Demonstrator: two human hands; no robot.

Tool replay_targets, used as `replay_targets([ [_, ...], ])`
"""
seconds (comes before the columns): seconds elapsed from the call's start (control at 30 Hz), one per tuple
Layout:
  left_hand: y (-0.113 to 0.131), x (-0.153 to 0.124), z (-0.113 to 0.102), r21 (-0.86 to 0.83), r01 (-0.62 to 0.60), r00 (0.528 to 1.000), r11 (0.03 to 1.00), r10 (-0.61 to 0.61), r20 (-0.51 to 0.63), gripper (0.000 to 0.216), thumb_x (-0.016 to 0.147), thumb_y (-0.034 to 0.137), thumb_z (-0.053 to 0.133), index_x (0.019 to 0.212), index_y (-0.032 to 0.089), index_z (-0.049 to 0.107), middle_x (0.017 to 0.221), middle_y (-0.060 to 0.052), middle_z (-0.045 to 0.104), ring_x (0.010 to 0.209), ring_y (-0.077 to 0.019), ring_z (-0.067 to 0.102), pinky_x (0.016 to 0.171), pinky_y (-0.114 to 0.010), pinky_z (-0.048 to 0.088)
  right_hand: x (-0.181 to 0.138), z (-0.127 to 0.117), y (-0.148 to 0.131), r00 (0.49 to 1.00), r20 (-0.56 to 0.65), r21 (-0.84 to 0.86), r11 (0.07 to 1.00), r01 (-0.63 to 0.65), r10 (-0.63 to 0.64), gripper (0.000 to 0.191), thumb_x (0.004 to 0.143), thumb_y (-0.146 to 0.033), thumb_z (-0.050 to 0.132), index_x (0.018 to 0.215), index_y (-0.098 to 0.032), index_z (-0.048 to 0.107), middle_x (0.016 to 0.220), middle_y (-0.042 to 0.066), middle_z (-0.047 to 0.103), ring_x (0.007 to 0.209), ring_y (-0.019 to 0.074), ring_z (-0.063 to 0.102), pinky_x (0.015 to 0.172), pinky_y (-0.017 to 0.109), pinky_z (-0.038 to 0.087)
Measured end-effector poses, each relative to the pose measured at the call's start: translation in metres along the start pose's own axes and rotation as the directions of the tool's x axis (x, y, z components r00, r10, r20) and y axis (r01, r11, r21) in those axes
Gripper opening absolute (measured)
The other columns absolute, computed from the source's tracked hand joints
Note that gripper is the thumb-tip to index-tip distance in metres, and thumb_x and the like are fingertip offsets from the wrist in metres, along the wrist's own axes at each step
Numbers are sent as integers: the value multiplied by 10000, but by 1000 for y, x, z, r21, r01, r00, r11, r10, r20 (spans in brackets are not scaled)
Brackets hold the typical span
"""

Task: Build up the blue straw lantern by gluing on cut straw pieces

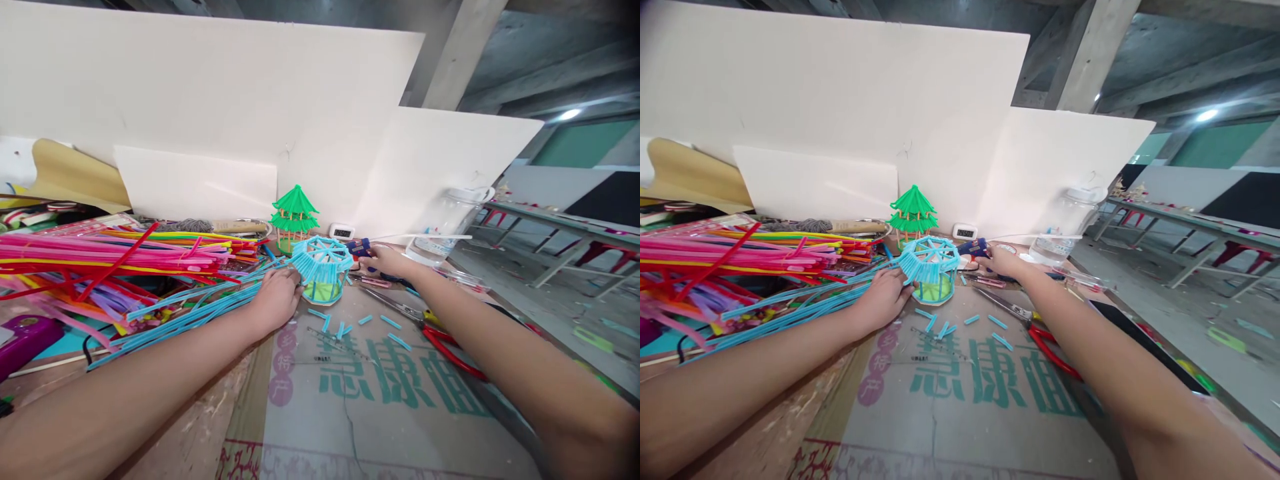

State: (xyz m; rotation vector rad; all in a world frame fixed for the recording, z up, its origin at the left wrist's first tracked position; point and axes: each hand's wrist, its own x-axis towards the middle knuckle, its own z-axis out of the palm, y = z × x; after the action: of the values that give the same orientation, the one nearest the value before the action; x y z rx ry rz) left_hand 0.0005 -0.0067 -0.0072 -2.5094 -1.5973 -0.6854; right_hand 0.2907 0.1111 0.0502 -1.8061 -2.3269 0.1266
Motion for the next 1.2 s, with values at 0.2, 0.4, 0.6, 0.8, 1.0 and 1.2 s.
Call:
replay_targets([
  [0.2,0,0,0,-5,-2,1000,1000,2,-3,213,962,240,440,948,155,635,1010,-125,683,1077,-281,605,942,-438,428,-50,-22,-12,992,-19,-173,978,117,-122,307,880,-344,570,1100,-176,706,1140,165,713,1057,316,642,881,374,456],
  [0.4,-1,-1,1,6,-3,1000,1000,3,-4,208,959,245,450,928,156,636,1017,-128,680,1061,-285,610,932,-437,438,-117,-24,-41,929,71,-39,930,367,-363,196,893,-301,565,971,-236,733,1010,51,743,898,237,675,783,327,480],
  [0.6,-1,0,1,-2,-2,1000,1000,2,-11,218,960,253,452,943,152,644,1038,-132,676,1057,-283,610,949,-440,442,-137,-8,-52,879,96,-58,879,473,-467,145,885,-233,593,978,-244,703,975,53,707,931,233,641,782,324,440],
  [0.8,-1,0,1,-7,-8,1000,1000,8,-8,221,958,252,447,959,155,646,1064,-136,674,1058,-278,608,954,-440,442,-141,2,-58,857,48,-91,852,515,-513,166,913,-148,465,832,-204,598,924,61,651,849,199,598,720,307,402],
  [1.0,0,-1,0,4,3,1000,1000,-3,-5,219,962,259,444,931,164,639,999,-125,680,1052,-282,614,947,-438,444,-149,-11,-65,867,-192,77,874,480,-459,181,982,-241,373,936,-219,546,844,40,639,769,181,592,678,290,423],
  [1.2,1,-1,-1,-12,4,1000,1000,-4,-4,215,964,251,449,917,153,635,997,-126,679,1039,-283,615,938,-441,445,-143,-20,-82,873,-338,422,773,474,-351,206,965,-245,408,1052,-213,592,768,12,652,665,147,627,643,284,512],
])
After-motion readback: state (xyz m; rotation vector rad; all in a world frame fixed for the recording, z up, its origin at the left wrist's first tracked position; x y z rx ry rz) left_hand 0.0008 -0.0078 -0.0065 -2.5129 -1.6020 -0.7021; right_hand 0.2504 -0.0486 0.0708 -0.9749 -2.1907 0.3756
